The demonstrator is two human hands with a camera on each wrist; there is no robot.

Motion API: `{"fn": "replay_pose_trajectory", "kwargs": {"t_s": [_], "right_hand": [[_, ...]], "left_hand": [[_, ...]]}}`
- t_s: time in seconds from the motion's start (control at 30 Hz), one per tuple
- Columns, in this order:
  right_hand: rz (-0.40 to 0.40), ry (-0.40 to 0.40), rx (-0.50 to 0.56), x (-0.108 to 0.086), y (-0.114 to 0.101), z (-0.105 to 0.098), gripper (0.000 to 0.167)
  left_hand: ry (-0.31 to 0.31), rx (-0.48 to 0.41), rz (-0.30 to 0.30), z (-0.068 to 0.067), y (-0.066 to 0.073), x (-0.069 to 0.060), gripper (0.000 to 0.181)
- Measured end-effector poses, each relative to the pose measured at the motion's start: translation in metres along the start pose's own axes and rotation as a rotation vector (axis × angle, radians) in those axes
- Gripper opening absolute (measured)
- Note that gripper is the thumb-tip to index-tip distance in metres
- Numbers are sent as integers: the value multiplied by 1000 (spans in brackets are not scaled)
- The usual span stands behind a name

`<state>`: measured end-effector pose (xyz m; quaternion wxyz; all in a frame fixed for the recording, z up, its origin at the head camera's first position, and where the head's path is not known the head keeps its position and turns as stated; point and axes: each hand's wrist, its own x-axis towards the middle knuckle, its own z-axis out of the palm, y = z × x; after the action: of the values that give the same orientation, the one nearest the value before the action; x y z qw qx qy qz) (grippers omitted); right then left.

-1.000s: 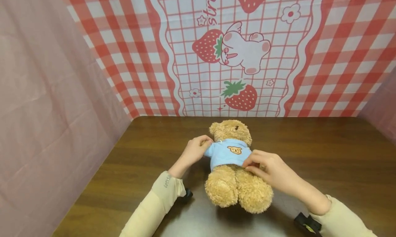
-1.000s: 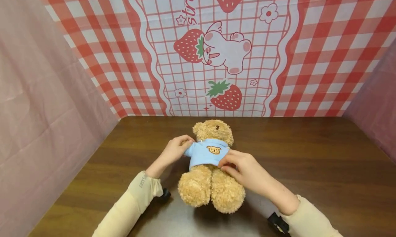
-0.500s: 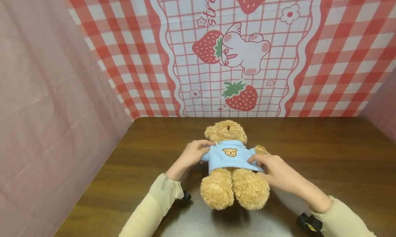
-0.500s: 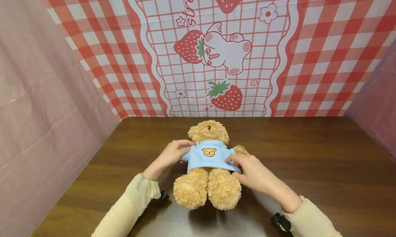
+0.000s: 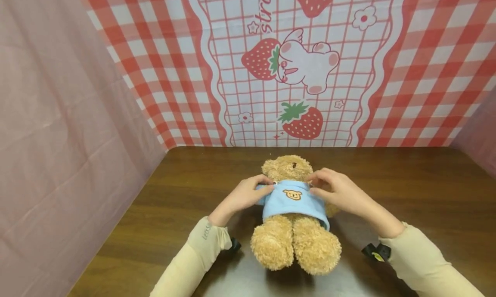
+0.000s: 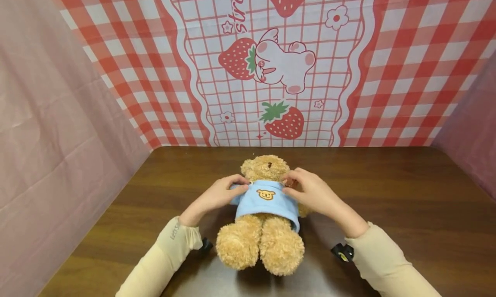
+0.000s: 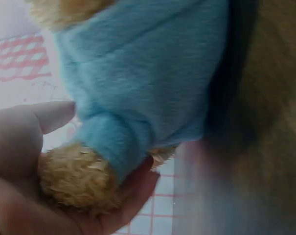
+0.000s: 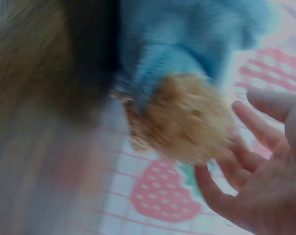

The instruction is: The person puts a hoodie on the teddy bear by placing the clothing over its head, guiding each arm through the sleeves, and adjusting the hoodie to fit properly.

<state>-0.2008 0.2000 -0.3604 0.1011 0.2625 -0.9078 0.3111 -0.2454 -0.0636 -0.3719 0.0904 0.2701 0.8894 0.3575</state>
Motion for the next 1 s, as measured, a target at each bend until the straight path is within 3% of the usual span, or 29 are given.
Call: {"fn": "replay_pose_trajectory", "kwargs": {"t_s": [0.13,0.3,0.43,0.6,0.73,0.83,1.0], "right_hand": [[32,-99,33,9,9,15,16],[82,36,-47,15,10,21,4],[100,117,-104,12,7,20,9],[84,96,-38,-1,-3,11,19],[-35,-10,-62,-13,-17,8,25],[-134,-46,-107,-14,-25,10,22],[-218,55,-154,-16,-28,18,22]], "left_hand": [[-51,103,90,4,0,1,32],[-128,117,147,1,4,1,38],[-141,112,166,2,6,2,40],[-94,55,117,2,6,1,38],[-70,27,63,-2,7,3,31],[-54,41,32,-3,10,8,27],[14,163,-11,7,22,12,27]]}}
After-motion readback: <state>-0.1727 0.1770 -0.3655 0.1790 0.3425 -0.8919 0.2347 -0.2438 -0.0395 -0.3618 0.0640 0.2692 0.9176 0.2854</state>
